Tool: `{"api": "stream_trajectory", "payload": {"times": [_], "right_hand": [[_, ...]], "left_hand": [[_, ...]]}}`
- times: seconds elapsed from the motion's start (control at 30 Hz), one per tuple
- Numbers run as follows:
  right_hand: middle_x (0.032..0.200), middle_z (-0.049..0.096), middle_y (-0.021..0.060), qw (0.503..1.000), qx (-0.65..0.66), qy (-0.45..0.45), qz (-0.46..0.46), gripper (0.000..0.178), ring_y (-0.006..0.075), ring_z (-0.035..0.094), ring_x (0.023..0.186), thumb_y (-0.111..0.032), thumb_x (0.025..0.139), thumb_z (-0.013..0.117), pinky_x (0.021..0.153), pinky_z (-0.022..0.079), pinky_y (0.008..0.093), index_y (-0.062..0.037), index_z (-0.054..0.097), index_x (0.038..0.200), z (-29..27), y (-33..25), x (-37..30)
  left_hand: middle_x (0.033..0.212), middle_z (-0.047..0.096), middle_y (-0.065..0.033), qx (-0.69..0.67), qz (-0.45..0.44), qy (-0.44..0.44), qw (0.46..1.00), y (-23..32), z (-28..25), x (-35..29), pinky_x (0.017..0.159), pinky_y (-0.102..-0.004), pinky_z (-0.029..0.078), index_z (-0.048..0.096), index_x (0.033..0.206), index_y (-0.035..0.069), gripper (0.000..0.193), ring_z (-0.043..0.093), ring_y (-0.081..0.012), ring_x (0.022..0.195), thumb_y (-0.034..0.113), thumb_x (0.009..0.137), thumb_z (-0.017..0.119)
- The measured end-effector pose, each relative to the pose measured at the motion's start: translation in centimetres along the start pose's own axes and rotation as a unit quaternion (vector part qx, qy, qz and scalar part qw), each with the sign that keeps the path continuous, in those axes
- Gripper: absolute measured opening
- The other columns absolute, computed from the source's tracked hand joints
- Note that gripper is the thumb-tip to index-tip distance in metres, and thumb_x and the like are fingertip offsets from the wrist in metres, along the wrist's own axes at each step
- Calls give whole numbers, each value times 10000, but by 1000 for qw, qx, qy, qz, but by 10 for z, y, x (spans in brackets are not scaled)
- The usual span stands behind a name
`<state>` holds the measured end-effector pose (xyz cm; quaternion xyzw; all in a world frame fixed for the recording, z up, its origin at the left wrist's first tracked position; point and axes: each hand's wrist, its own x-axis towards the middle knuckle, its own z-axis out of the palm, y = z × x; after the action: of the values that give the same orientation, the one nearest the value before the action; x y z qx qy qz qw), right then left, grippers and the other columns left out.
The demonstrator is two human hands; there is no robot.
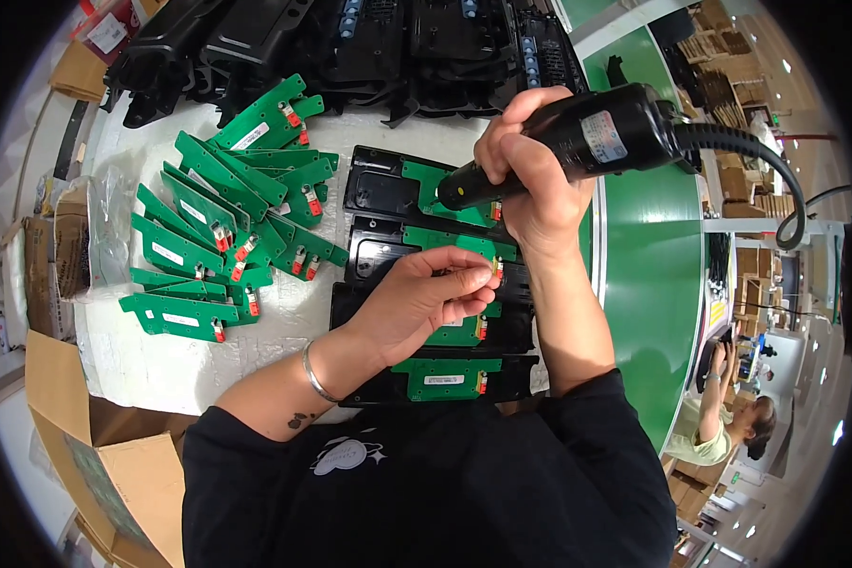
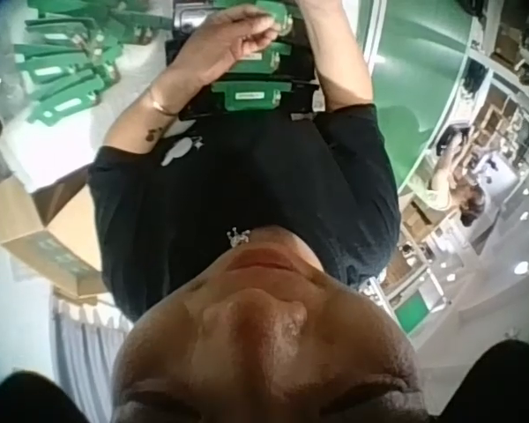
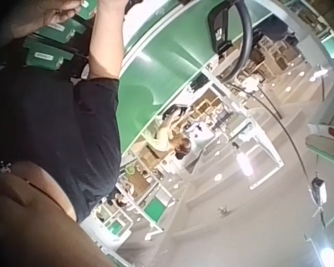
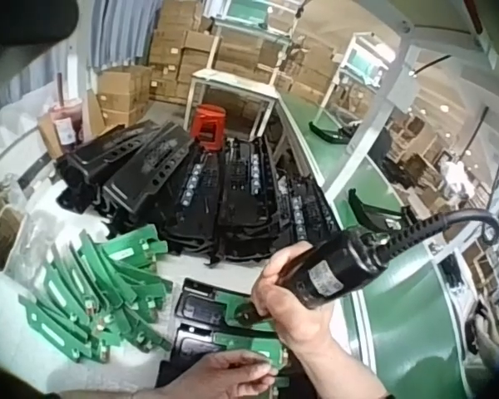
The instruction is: Assembling electronic components by attaching circuit boards to plastic housings using an electric screwdriver.
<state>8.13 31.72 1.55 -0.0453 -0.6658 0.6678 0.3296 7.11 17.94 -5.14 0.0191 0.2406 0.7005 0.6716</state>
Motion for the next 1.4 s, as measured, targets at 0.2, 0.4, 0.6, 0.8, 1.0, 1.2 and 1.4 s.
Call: {"api": "stream_trajectory", "payload": {"times": [0.2, 0.4, 0.6, 0.8, 1.0, 1.2, 1.4], "right_hand": [[569, 445, 61, 999, -15, -20, 29, 157, 128, 394, 464, -4, 678, 483, 471, 346, 263, 4, 455, 832, 1, 1, 3], [551, 450, 69, 997, -56, -24, 36, 137, 128, 412, 460, -3, 666, 495, 473, 361, 266, 0, 459, 798, 5, 3, 6], [559, 461, 66, 996, -79, -36, 20, 140, 129, 420, 464, -5, 671, 502, 473, 363, 263, -2, 463, 805, 2, 2, 3], [528, 386, -14, 990, 88, -27, -107, 194, 83, 364, 439, -105, 717, 463, 433, 284, 247, -16, 458, 890, 0, -47, -13], [514, 415, -33, 973, 139, -128, -134, 320, 94, 400, 421, -132, 704, 573, 459, 327, 246, -72, 419, 978, -22, -89, -35], [492, 407, -36, 971, 156, -134, -120, 325, 101, 404, 420, -122, 695, 583, 457, 326, 249, -73, 420, 972, -22, -89, -41], [594, 455, 19, 986, 132, -10, -105, 247, 106, 414, 453, -57, 746, 595, 453, 336, 247, -33, 434, 931, -14, -50, -36]], "left_hand": [[923, 593, -49, -1, 6, 4, 1000, 1, 0, 0, 735, -225, 475, 580, 964, 17, 162, 566, -106, 802, 123, 841, 583], [899, 597, -42, -33, 13, 30, 999, 4, -3, 1, 731, -213, 478, 576, 966, 14, 162, 571, -102, 789, 120, 843, 579], [901, 592, -36, -55, 37, 36, 997, 2, -3, 4, 711, -191, 481, 546, 1005, 37, 165, 566, -87, 765, 102, 854, 555], [872, 573, -23, -105, 52, 63, 991, 4, -10, 4, 676, -160, 497, 544, 953, 45, 133, 561, -60, 764, 143, 864, 547], [844, 550, -6, -120, 51, 44, 990, 4, -2, 3, 646, -154, 497, 541, 922, 49, 146, 551, -57, 734, 185, 870, 540], [835, 541, -5, -139, 17, -25, 990, 1, -13, 2, 668, -177, 497, 546, 920, 50, 194, 547, -72, 743, 233, 857, 562], [1014, 534, -132, -93, -14, 11, 995, 1, 7, 1, 839, -251, 468, 478, 1074, -66, 459, 549, -193, 950, 338, 864, 531]]}}
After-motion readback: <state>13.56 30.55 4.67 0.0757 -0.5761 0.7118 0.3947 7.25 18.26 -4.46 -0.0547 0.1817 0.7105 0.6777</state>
